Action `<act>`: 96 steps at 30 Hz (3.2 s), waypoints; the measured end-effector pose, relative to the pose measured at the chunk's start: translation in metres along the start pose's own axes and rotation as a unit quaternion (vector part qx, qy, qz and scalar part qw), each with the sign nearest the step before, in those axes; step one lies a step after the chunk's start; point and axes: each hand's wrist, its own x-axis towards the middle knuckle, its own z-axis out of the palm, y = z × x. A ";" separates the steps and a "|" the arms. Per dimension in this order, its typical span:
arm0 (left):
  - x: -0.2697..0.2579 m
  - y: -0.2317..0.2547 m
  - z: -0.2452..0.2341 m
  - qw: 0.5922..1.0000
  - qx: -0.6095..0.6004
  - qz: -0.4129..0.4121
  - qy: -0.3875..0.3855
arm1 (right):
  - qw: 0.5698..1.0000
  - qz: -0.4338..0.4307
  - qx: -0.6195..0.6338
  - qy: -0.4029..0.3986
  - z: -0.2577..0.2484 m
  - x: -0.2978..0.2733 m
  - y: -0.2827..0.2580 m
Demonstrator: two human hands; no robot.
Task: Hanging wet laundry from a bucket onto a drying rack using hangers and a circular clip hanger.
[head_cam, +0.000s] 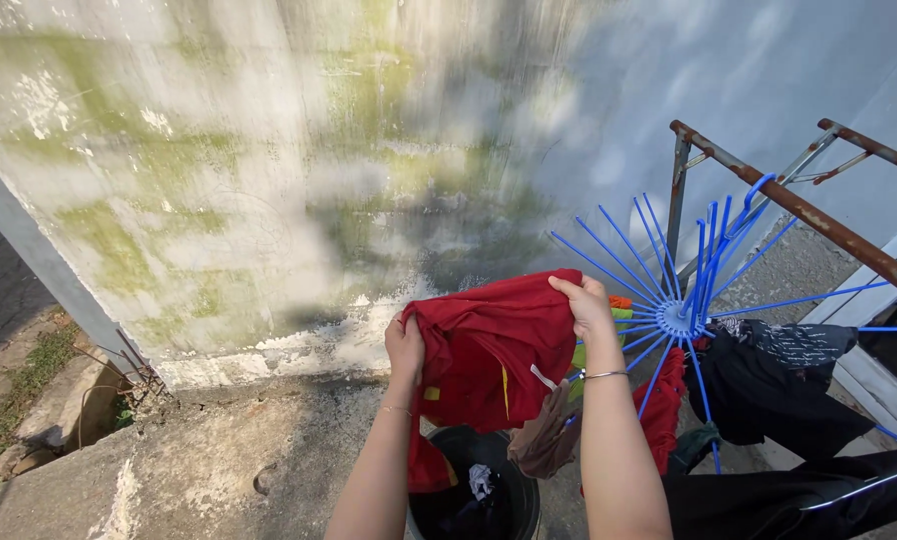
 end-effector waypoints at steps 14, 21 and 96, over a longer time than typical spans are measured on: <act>0.061 0.088 0.066 0.920 -0.321 -0.175 -0.141 | 0.999 -0.037 -0.011 0.025 0.003 0.021 0.082; 0.061 0.122 0.083 0.876 -0.356 -0.265 -0.192 | 0.793 0.156 -0.507 -0.301 0.106 -0.076 0.000; -0.122 0.262 0.242 0.849 0.004 0.101 -0.519 | 0.975 -0.151 -0.132 -0.094 -0.044 -0.222 -0.181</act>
